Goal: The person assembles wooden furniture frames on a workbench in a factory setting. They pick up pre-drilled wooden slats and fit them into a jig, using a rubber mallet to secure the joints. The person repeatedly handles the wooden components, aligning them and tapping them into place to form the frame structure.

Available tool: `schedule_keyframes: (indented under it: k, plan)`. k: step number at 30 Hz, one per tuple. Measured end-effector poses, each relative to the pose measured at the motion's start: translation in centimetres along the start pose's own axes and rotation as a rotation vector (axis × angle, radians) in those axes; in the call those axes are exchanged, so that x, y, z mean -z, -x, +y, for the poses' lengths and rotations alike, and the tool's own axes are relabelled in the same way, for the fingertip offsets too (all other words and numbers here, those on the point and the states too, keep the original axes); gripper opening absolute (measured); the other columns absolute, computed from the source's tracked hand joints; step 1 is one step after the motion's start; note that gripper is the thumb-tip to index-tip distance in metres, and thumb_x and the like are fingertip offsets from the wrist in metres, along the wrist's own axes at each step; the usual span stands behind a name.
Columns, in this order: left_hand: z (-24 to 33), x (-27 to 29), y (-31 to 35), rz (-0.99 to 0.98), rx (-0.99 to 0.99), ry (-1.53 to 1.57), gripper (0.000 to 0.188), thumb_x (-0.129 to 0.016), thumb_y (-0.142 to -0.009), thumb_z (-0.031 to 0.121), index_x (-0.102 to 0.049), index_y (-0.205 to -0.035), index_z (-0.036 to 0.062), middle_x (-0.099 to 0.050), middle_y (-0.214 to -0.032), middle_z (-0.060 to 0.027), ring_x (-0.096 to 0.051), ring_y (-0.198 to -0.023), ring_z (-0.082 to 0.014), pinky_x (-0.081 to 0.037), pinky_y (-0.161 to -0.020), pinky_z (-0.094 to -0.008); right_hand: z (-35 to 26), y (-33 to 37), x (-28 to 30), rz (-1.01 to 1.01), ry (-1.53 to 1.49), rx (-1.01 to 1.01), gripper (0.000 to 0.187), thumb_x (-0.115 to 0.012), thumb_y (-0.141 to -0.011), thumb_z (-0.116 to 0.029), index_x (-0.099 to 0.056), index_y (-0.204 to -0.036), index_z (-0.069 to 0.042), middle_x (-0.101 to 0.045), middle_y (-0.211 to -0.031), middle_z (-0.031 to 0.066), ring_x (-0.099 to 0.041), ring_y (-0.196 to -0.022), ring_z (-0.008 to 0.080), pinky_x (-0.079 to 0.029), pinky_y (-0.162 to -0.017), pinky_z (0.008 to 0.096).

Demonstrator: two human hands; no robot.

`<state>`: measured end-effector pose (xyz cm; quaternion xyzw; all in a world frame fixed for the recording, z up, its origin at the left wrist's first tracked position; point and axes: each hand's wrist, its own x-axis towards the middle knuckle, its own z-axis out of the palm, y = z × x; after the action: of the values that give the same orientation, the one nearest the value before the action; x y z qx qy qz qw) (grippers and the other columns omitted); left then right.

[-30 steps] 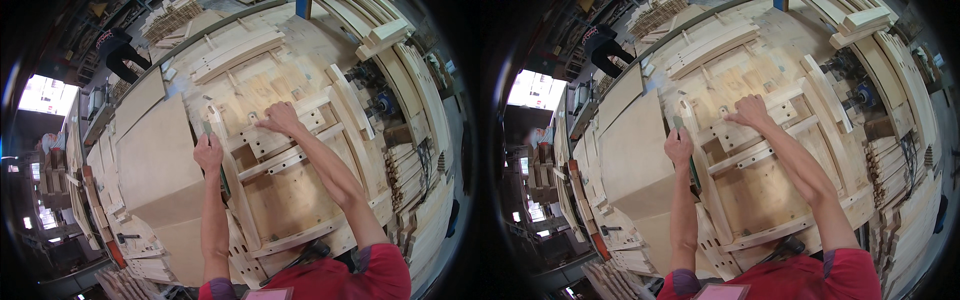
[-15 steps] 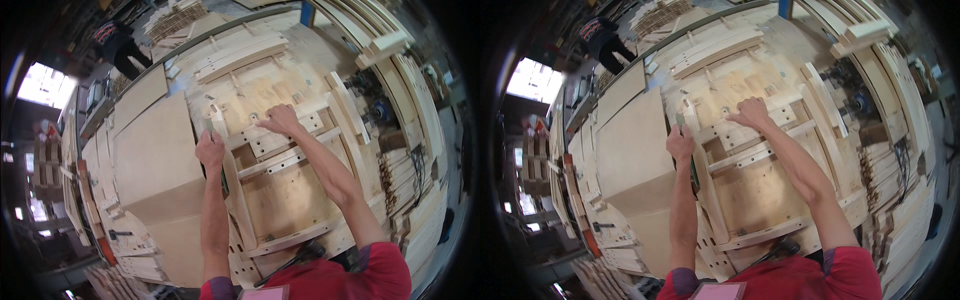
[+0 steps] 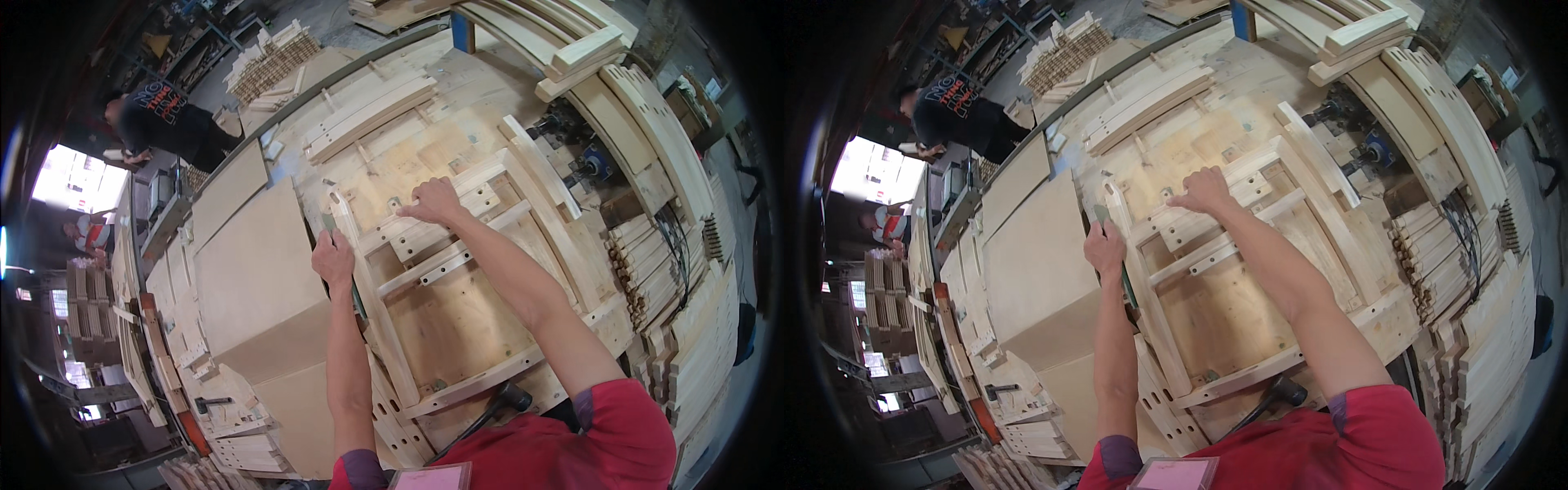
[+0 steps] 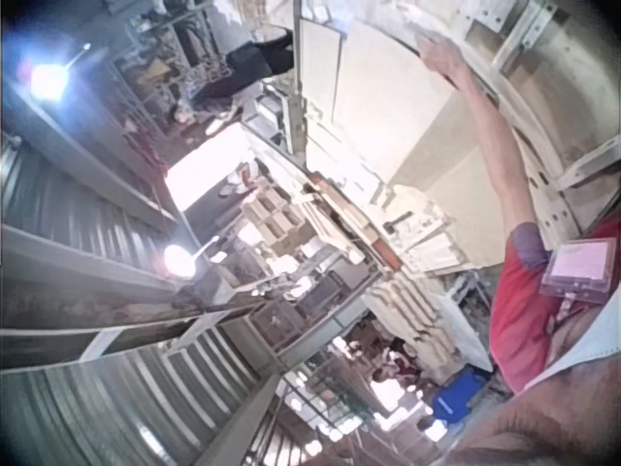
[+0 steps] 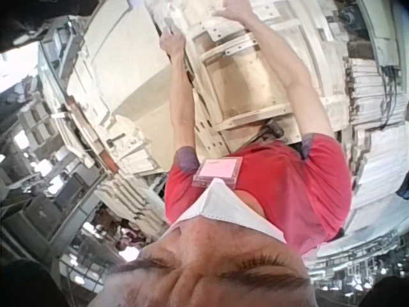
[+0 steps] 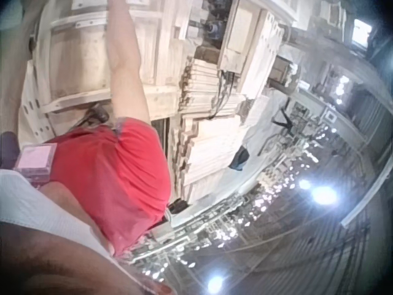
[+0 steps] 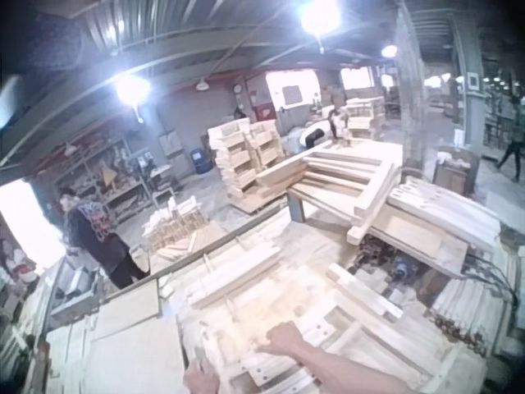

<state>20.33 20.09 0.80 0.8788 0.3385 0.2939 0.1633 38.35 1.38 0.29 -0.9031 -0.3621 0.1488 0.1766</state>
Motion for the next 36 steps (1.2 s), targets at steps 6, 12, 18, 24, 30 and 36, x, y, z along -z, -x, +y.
schedule_keyframes:
  k: [6,12,18,24,30,36]
  plan:
    - [2.8,-0.6,-1.0,0.054,-0.08,0.073,0.026,-0.058,-0.094,0.023,-0.056,-0.079,0.0017,-0.061,-0.072,-0.0242,-0.061,-0.068,-0.045,-0.046,-0.061,-0.0528,3.4,3.1,2.8,0.368,-0.403,0.188,0.058,-0.074,-0.082,-0.051,-0.071,-0.117,-0.006,-0.066,-0.121,0.0171,-0.057,-0.117,0.0342,-0.043,-0.102,0.0436]
    - [5.2,6.4,7.7,0.117,0.046,0.315,0.028,-0.065,-0.095,0.024,-0.058,-0.084,-0.0009,-0.055,-0.069,-0.0208,-0.056,-0.061,-0.0354,-0.044,-0.059,-0.0457,8.4,19.6,3.5,0.937,-0.174,-0.251,0.06,-0.081,-0.071,-0.023,-0.061,-0.123,0.0,-0.06,-0.128,0.0211,-0.052,-0.124,0.0384,-0.039,-0.107,0.0486]
    - [6.0,9.6,19.8,0.091,0.148,-0.29,0.067,-0.075,-0.085,0.032,-0.052,-0.139,-0.0009,-0.064,-0.115,-0.0232,-0.063,-0.104,-0.0369,-0.05,-0.087,-0.0488,13.6,27.5,5.8,0.351,-0.179,-0.621,0.057,-0.079,-0.07,-0.026,-0.062,-0.116,0.002,-0.065,-0.115,0.0242,-0.062,-0.11,0.0414,-0.049,-0.094,0.0492]
    - [6.0,10.0,20.2,-0.385,0.475,0.039,0.068,-0.077,-0.078,0.029,-0.051,-0.132,-0.0032,-0.067,-0.11,-0.025,-0.064,-0.104,-0.0462,-0.049,-0.092,-0.0537,16.2,28.6,10.1,0.441,-0.119,-0.542,0.05,-0.079,-0.07,-0.023,-0.064,-0.114,-0.003,-0.071,-0.102,0.0233,-0.068,-0.099,0.0402,-0.054,-0.087,0.0461]
    - [8.3,16.1,20.7,0.158,0.425,0.538,0.054,-0.081,-0.075,0.02,-0.057,-0.117,-0.0036,-0.068,-0.103,-0.0228,-0.068,-0.1,-0.0364,-0.053,-0.09,-0.0453,11.5,35.1,13.4,0.815,-0.709,-0.333,0.043,-0.081,-0.073,-0.021,-0.064,-0.109,-0.004,-0.068,-0.091,0.0114,-0.067,-0.085,0.028,-0.053,-0.078,0.0387]
    - [6.1,18.1,22.2,0.135,0.489,0.744,0.036,-0.084,-0.08,0.01,-0.062,-0.106,-0.0028,-0.071,-0.092,-0.0084,-0.066,-0.079,-0.0149,-0.055,-0.068,-0.0308,12.9,37.7,10.2,0.636,-1.094,-0.138,0.064,-0.084,-0.081,-0.009,-0.049,-0.134,-0.001,-0.057,-0.128,0.0092,-0.056,-0.116,0.0232,-0.05,-0.096,0.0344]
